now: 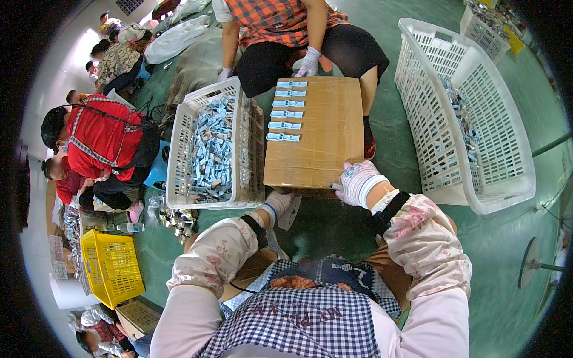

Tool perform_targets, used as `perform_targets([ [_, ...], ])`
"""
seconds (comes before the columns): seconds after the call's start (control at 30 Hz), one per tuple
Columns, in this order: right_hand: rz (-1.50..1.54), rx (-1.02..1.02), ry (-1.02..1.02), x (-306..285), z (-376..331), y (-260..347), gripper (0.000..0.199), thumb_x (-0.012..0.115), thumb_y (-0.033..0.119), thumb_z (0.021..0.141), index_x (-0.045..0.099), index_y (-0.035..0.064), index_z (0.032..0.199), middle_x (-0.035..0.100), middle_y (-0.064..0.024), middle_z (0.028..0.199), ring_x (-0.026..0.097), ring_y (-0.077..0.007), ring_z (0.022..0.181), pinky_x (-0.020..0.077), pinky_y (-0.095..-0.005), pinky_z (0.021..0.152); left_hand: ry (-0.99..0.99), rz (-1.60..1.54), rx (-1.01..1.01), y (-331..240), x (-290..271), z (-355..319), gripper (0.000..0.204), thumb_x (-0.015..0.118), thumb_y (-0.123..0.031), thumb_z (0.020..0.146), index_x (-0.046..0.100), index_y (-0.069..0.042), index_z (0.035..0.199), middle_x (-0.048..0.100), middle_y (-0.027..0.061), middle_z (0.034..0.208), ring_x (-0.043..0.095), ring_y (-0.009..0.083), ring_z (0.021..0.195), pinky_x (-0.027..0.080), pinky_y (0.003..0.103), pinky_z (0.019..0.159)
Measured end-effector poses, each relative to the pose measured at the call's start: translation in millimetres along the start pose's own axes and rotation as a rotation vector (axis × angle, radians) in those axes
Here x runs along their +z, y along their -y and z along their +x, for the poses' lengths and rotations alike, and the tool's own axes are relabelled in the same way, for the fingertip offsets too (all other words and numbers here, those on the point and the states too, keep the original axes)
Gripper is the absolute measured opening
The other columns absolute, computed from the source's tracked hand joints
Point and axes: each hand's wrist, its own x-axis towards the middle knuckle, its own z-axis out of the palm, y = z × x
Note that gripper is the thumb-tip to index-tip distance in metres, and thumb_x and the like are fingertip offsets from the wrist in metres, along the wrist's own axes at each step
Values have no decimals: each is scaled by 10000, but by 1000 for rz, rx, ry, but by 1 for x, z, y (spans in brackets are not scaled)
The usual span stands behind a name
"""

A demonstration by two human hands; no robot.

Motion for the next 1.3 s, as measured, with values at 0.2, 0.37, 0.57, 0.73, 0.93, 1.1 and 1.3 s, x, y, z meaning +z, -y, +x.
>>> perform_targets([
  [0.2,4,7,13,13,6,-8,527,455,501,931,688,83,1152,556,-188,1319,578,-282,1167,418,-435,960,73,-282,-196,-45,-25,-24,596,526,-447,952,479,-5,1349,613,175,1254,613,292,1085,479,334,909],
  [0.37,-18,-43,6,15,12,-8,526,448,497,934,672,90,1182,551,-184,1333,572,-278,1183,421,-437,969,-65,-226,-232,-37,-21,-25,401,575,-317,924,610,-45,1216,678,125,1091,608,255,938,470,341,859],
  [0.57,6,-15,16,11,5,-9,529,437,494,938,664,89,1193,535,-191,1361,575,-278,1184,428,-436,965,-44,-368,-242,-48,-21,-30,393,578,-336,924,626,-42,1179,681,130,1041,610,258,904,476,345,841],
  [0.73,-9,0,25,5,0,-5,530,445,490,935,664,78,1187,530,-205,1364,587,-282,1167,439,-434,952,-33,-363,-258,-46,-22,-30,412,570,-360,927,628,-38,1178,682,138,1045,615,267,920,477,349,845],
  [0.93,-22,-18,-8,12,1,-6,548,452,495,931,663,56,1180,534,-217,1355,597,-285,1152,448,-428,939,-29,-361,-260,-47,-23,-31,438,561,-389,931,629,-33,1176,683,147,1049,621,277,939,479,355,849],
  [1.1,-16,-16,-24,12,0,-5,558,469,502,919,669,43,1165,549,-217,1336,601,-288,1141,453,-430,930,-23,-364,-270,-46,-25,-33,460,553,-414,934,631,-29,1174,683,154,1052,626,286,954,480,359,852],
  [1.3,-1,-26,-28,12,1,-3,549,474,501,916,682,44,1137,573,-206,1305,609,-285,1123,456,-429,920,-6,-347,-289,-45,-27,-35,487,544,-443,938,632,-25,1173,684,163,1056,632,297,973,481,364,856],
])
